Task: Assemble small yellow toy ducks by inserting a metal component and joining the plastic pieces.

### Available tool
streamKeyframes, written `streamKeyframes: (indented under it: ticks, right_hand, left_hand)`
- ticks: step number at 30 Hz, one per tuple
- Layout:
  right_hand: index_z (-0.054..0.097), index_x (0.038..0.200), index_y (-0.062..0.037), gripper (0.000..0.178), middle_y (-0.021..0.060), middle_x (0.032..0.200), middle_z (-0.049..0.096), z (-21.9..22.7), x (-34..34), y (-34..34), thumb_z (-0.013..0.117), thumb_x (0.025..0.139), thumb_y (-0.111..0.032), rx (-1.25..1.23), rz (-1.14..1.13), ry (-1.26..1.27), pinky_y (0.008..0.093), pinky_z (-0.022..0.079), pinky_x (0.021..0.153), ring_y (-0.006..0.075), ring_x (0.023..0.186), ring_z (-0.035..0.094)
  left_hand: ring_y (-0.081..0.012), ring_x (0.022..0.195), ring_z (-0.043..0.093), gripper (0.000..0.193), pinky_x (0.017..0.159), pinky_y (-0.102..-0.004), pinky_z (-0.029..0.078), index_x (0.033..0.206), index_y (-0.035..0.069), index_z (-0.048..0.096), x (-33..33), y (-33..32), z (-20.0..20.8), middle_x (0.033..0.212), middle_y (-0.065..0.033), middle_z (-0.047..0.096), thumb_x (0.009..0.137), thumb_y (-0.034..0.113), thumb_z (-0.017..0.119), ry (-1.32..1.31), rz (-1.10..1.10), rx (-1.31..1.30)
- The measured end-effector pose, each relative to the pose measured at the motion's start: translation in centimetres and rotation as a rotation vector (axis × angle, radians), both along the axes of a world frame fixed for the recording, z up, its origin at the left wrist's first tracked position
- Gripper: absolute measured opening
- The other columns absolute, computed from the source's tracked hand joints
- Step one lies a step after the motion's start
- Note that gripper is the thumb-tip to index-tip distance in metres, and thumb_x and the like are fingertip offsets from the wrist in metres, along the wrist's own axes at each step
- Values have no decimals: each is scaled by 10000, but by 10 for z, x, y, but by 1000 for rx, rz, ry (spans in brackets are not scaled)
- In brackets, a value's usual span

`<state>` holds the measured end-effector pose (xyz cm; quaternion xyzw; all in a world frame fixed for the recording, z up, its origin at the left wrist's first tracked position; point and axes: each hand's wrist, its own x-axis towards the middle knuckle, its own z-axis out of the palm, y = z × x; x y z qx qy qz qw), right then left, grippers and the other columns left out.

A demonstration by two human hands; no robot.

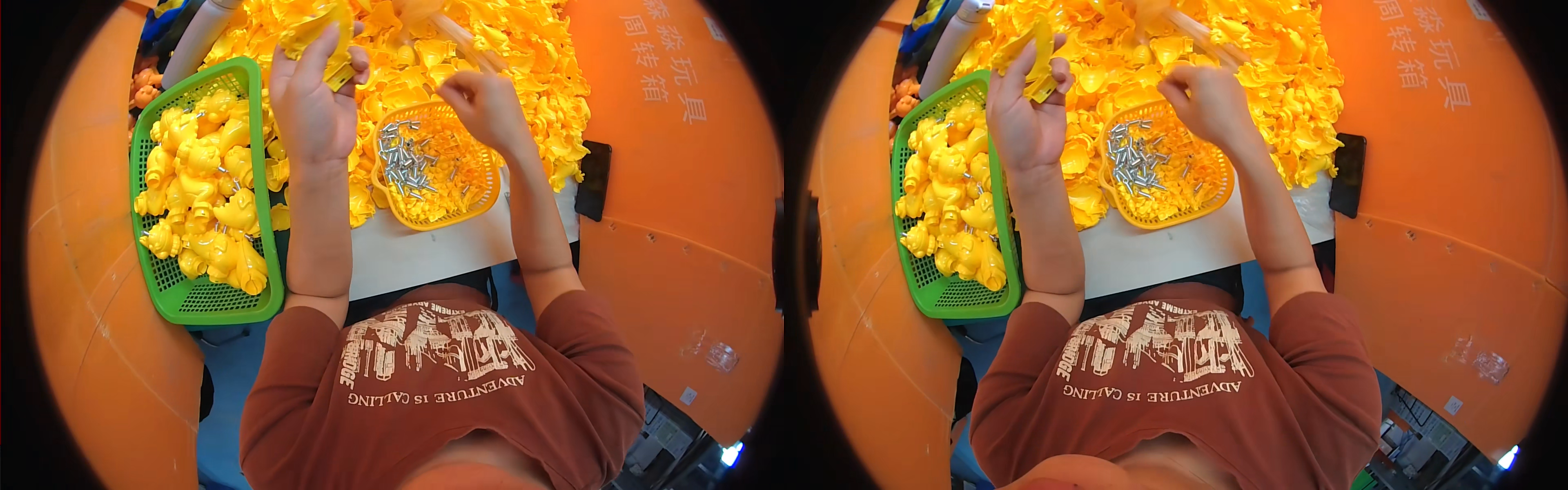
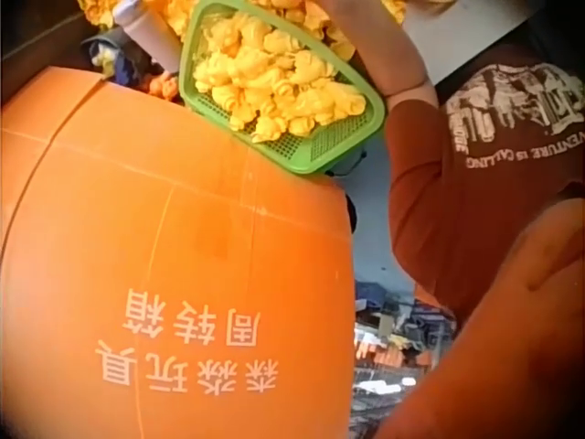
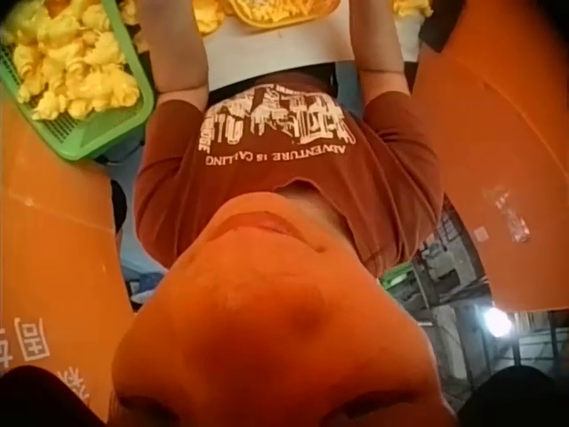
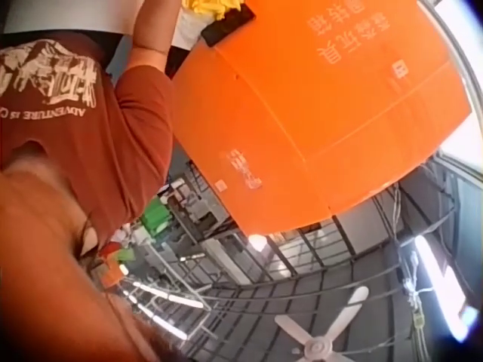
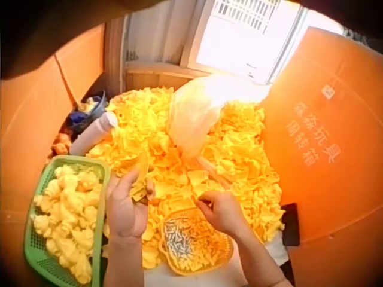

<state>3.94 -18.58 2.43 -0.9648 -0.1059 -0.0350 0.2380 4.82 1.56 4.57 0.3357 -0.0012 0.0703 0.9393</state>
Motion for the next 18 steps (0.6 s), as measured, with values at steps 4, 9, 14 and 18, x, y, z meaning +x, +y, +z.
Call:
streamKeyframes:
  ticks: [4, 9, 14, 18]
  right_hand:
    - [655, 884, -92, 176, 95, 793, 639, -13, -34, -5, 654, 758, -215, -329, -15, 54, 368, 484, 641, 271, 758, 600]
    - [658, 885, -114, 170, 77, 857, 617, -30, -40, 10, 659, 740, -204, -413, 10, 18, 377, 479, 673, 248, 846, 589]
    - [648, 882, -111, 151, 69, 889, 607, -41, -44, 12, 650, 738, -158, -273, 192, -151, 362, 472, 685, 242, 866, 582]
    - [637, 855, -84, 115, 89, 816, 591, -40, -38, 18, 626, 750, -129, -135, 174, -95, 365, 468, 684, 262, 818, 585]
  left_hand:
    - [-176, 668, 542, 219, 578, -271, 420, 1052, -2, 518, -6, -18, 2, 952, -168, 610, 856, 94, 540, 14, -71, 22]
    - [-147, 635, 548, 200, 565, -277, 410, 1023, 77, 515, -8, -15, 1, 877, -88, 609, 834, 94, 578, 25, -129, -4]
    - [-143, 629, 537, 200, 571, -270, 407, 1020, 81, 520, 0, -3, 0, 879, -77, 607, 830, 93, 581, 14, -42, 21]
    - [-138, 626, 526, 191, 586, -263, 407, 1008, 87, 524, 3, 1, -3, 875, -69, 605, 827, 96, 585, 43, -47, 11]
